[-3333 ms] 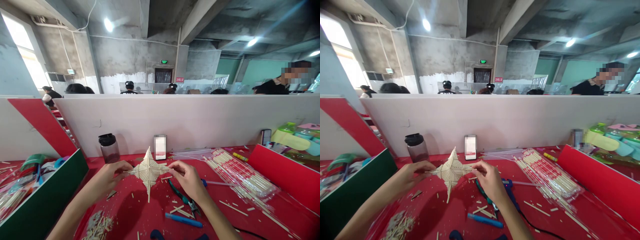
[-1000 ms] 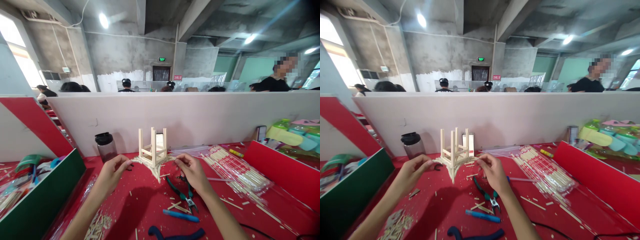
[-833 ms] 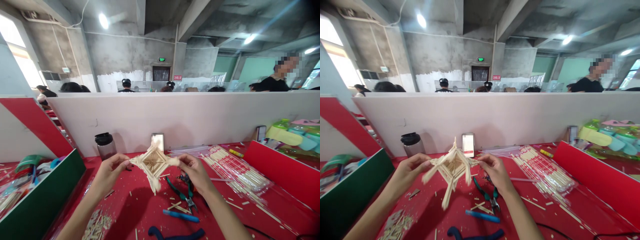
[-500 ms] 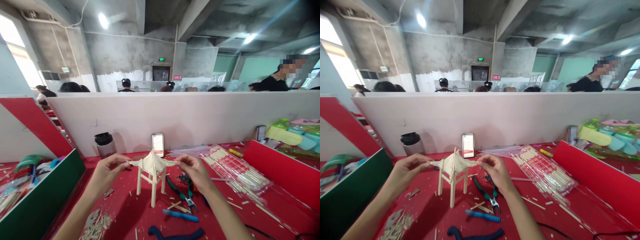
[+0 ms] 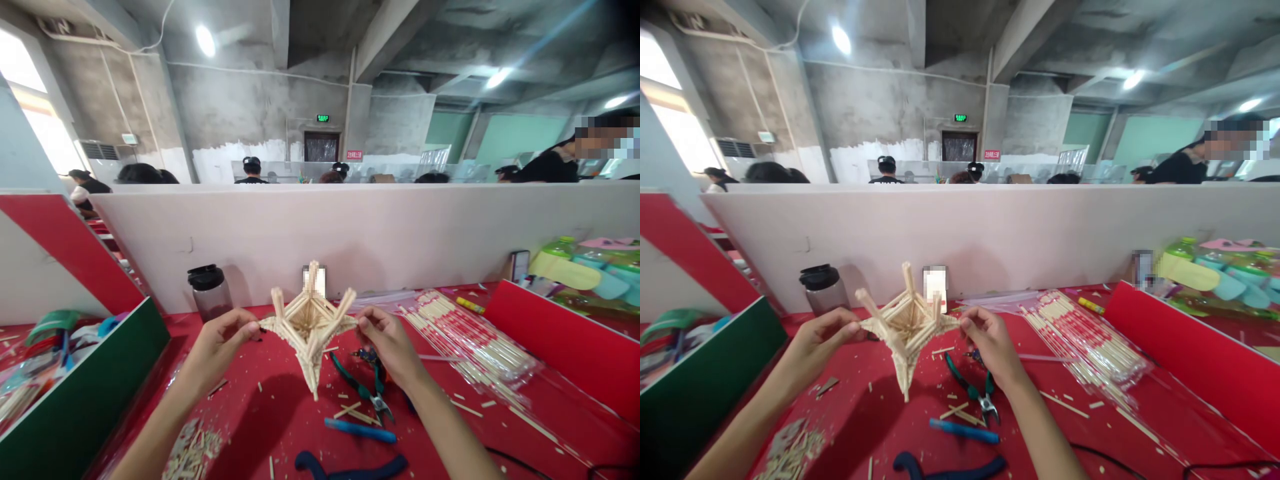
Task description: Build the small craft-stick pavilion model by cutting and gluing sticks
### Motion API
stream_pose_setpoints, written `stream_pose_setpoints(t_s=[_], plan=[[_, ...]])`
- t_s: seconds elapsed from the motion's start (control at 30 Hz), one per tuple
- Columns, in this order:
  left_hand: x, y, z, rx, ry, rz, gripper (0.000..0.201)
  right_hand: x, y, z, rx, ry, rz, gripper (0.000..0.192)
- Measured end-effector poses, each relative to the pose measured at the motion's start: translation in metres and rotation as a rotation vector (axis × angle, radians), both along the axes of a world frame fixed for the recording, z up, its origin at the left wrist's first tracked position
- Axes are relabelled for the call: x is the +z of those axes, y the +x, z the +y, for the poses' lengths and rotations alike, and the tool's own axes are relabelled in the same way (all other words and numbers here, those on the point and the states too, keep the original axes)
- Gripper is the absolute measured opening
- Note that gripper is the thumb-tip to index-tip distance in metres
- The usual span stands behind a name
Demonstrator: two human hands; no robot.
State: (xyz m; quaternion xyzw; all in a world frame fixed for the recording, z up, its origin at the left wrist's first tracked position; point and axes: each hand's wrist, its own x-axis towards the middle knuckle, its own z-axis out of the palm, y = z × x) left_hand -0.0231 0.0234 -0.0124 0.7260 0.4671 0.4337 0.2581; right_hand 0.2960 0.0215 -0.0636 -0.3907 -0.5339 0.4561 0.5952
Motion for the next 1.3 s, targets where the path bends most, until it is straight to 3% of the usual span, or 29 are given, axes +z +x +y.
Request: stream_pose_setpoints(t_s=[0.37, 0.87, 1.3], plan=[[0.0004, 0.0010, -0.0035, -0.008, 0.004, 0.067, 0.038, 0.0017, -0.0036, -0.0012, -0.033, 0.072, -0.100, 0.040], [0.0000, 0.0033, -0.0051, 0.028, -0.039, 0.144, 0.052, 0.0044, -0.0088, -0.0057, -0.043, -0.031, -0.289, 0.051], [-0.0028, 0.0037, -0.0010, 0.061, -0.041, 0.185, 0.047, 0.0031, -0.0052, -0.0025, -0.133, 0.033, -0.341, 0.045]])
